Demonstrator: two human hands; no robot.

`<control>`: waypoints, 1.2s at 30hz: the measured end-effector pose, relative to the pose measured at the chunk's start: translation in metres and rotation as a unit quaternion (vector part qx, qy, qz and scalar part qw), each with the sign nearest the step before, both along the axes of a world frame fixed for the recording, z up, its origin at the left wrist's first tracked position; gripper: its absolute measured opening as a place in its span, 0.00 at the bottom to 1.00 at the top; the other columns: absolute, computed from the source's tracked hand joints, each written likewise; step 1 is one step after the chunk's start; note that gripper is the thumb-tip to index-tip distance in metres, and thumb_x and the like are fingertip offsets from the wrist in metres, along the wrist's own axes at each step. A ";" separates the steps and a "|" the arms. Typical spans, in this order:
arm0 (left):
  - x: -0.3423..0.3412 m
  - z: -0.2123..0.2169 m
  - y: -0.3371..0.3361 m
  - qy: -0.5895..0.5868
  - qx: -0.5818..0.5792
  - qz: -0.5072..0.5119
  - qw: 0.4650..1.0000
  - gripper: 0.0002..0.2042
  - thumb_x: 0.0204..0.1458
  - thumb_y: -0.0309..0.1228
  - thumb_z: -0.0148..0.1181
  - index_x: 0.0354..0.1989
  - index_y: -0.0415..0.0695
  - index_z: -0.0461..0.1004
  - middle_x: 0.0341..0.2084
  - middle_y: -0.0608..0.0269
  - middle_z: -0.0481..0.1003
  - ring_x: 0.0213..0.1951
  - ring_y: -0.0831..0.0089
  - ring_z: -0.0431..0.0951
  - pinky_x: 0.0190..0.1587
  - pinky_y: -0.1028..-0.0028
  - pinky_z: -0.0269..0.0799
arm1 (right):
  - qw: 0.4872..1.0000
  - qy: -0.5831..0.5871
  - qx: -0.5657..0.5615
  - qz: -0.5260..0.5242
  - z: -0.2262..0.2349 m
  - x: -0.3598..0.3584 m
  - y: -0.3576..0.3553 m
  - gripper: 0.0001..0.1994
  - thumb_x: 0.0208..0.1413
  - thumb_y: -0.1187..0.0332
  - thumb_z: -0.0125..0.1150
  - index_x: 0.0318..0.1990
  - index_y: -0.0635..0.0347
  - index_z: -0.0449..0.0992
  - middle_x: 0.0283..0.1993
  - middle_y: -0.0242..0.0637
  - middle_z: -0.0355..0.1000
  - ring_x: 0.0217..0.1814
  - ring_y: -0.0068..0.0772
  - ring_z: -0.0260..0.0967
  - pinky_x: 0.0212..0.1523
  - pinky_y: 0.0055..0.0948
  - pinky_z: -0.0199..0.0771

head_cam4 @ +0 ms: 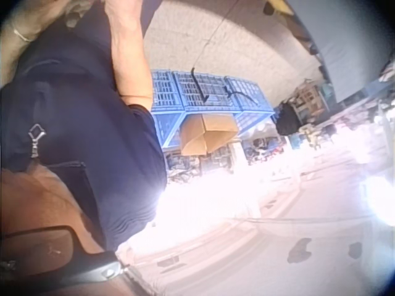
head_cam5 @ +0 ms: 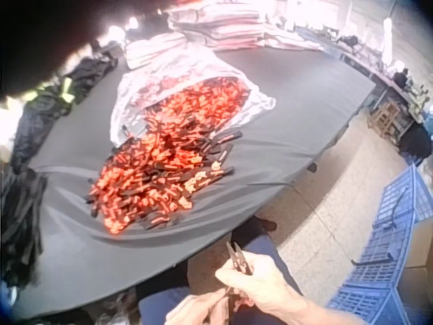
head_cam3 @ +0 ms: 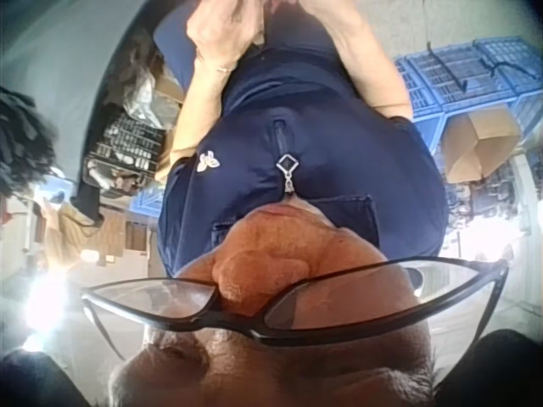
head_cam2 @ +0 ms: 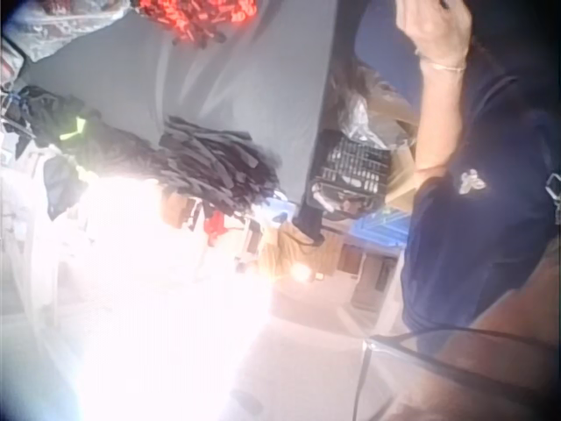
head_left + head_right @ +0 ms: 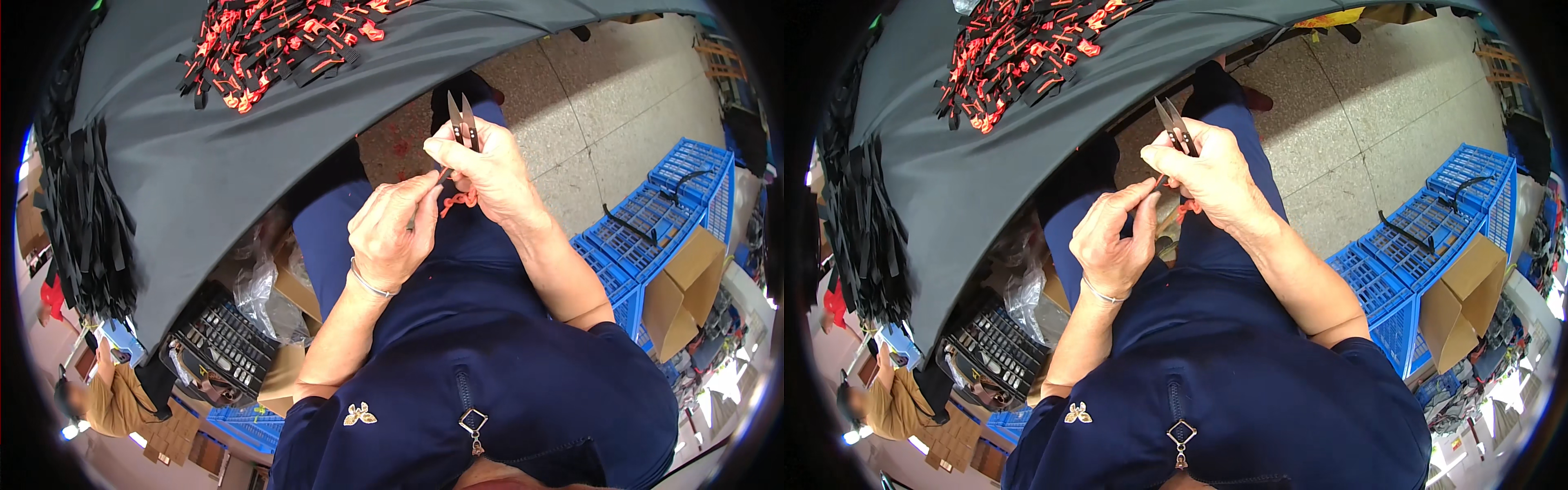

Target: The person picks up pull tabs from a table, trims their cords with thread snips, and places the finished items into a box.

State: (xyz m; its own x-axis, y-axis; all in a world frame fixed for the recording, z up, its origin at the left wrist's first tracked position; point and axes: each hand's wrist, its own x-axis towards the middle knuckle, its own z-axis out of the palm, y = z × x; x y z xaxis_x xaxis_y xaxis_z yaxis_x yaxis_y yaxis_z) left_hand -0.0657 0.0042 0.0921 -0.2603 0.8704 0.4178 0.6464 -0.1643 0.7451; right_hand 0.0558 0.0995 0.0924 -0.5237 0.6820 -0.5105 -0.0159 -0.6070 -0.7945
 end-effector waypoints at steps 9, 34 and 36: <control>-0.012 0.002 -0.001 -0.585 -0.219 0.082 0.777 0.09 0.53 0.29 0.58 0.36 0.34 0.74 0.25 0.60 0.77 0.23 0.80 0.74 0.30 0.81 0.72 | 0.972 -0.078 0.198 -0.099 0.011 0.008 -0.008 0.12 0.52 0.71 0.63 0.42 0.66 0.72 0.33 0.34 0.74 0.36 0.19 0.69 0.38 0.20 0.70; -0.018 0.002 0.004 -0.565 -0.261 0.041 0.781 0.07 0.52 0.27 0.57 0.33 0.35 0.75 0.23 0.62 0.76 0.22 0.82 0.73 0.28 0.82 0.72 | 0.729 -0.245 0.640 -0.008 -0.005 0.012 -0.018 0.10 0.39 0.70 0.69 0.26 0.59 0.72 0.22 0.33 0.69 0.20 0.33 0.63 0.21 0.27 0.63; -0.019 0.002 0.005 -0.565 -0.276 0.034 0.777 0.07 0.52 0.27 0.57 0.33 0.35 0.75 0.23 0.63 0.76 0.21 0.82 0.72 0.27 0.81 0.72 | 0.726 -0.251 0.640 -0.004 -0.006 0.013 -0.018 0.09 0.39 0.70 0.68 0.26 0.59 0.72 0.22 0.32 0.68 0.20 0.33 0.63 0.21 0.27 0.63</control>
State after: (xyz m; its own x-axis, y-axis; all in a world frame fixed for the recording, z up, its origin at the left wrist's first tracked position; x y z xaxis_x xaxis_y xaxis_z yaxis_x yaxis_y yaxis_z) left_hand -0.0847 0.0095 0.0940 -0.2419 0.8040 -0.5433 -0.4782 0.3885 0.7877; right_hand 0.0692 0.0814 0.0867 -0.4847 0.7682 0.4183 0.4711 0.6322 -0.6151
